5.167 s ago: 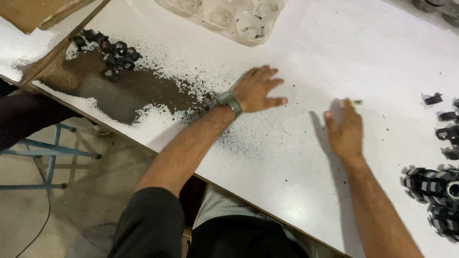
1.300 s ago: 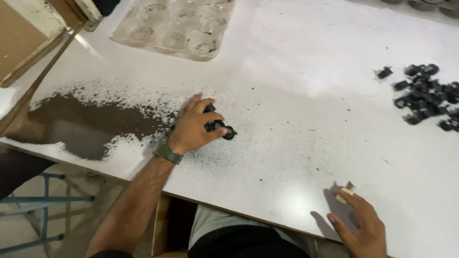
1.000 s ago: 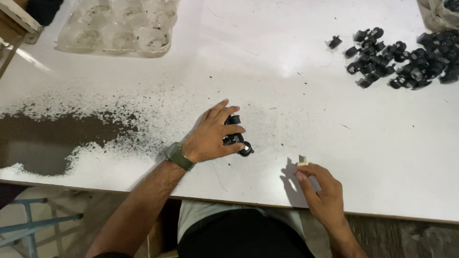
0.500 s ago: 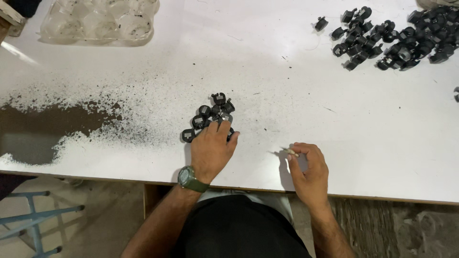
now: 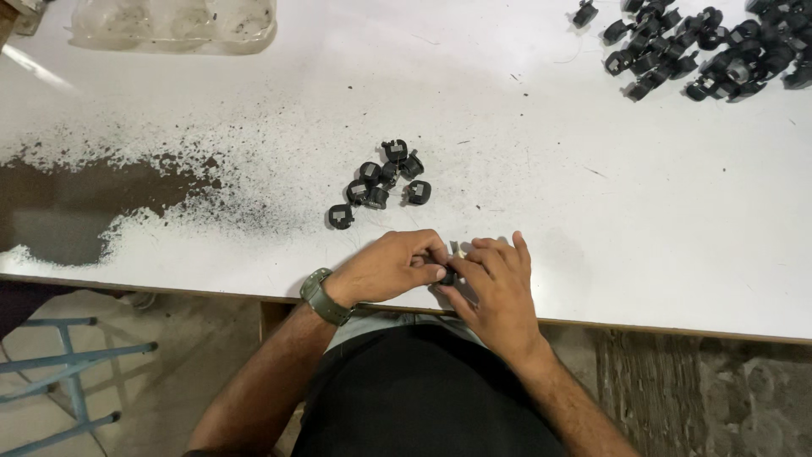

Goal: The person uses a small sanding block to deburr and smooth the edges of black metal components on a white table. They handle each part one at a time, rotate it to reach different edges, and place finished pieces aside in a growing pile.

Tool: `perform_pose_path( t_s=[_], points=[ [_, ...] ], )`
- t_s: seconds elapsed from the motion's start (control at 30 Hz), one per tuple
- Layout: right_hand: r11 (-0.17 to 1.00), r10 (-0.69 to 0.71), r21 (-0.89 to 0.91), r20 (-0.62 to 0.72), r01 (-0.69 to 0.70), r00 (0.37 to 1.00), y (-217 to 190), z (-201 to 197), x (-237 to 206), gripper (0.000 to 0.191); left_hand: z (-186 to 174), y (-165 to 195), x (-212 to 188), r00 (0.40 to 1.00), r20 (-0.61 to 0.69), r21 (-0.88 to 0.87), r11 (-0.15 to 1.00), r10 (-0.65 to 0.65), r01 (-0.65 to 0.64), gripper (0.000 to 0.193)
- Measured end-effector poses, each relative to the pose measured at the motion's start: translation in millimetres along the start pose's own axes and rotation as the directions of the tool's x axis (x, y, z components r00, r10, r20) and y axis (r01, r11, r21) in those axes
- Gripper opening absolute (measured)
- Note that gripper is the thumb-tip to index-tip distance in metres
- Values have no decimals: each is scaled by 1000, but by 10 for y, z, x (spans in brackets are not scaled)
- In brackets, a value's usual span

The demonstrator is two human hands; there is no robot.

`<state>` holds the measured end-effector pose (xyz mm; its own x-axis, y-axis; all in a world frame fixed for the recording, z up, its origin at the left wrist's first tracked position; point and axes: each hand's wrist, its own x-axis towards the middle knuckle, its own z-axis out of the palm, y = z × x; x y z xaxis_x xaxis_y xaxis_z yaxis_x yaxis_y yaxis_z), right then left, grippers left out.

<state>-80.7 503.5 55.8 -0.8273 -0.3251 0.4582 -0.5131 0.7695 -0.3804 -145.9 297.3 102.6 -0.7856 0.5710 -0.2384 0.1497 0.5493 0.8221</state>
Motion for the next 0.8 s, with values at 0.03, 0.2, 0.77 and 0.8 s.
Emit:
perform_pose_path(
  t_s=[0.03, 0.2, 0.77, 0.8],
  points=[
    [1000, 13, -20, -3, -13, 1000, -8, 18, 11, 43, -10, 30, -14, 999, -27, 85, 996, -22, 25, 18],
    [996, 74, -40, 0, -74, 997, 34, 27, -19, 37, 67, 100, -274, 783, -295, 627, 729, 548, -274, 43],
    [999, 39, -18, -97, -41, 995, -18, 64, -98, 41, 634, -390, -404, 685, -440, 673, 718, 581, -177, 20],
    [999, 34, 4, -133, -34, 991, -6, 57, -135, 34, 683, -408, -395, 671, -471, 652, 738, 573, -173, 19]
  ],
)
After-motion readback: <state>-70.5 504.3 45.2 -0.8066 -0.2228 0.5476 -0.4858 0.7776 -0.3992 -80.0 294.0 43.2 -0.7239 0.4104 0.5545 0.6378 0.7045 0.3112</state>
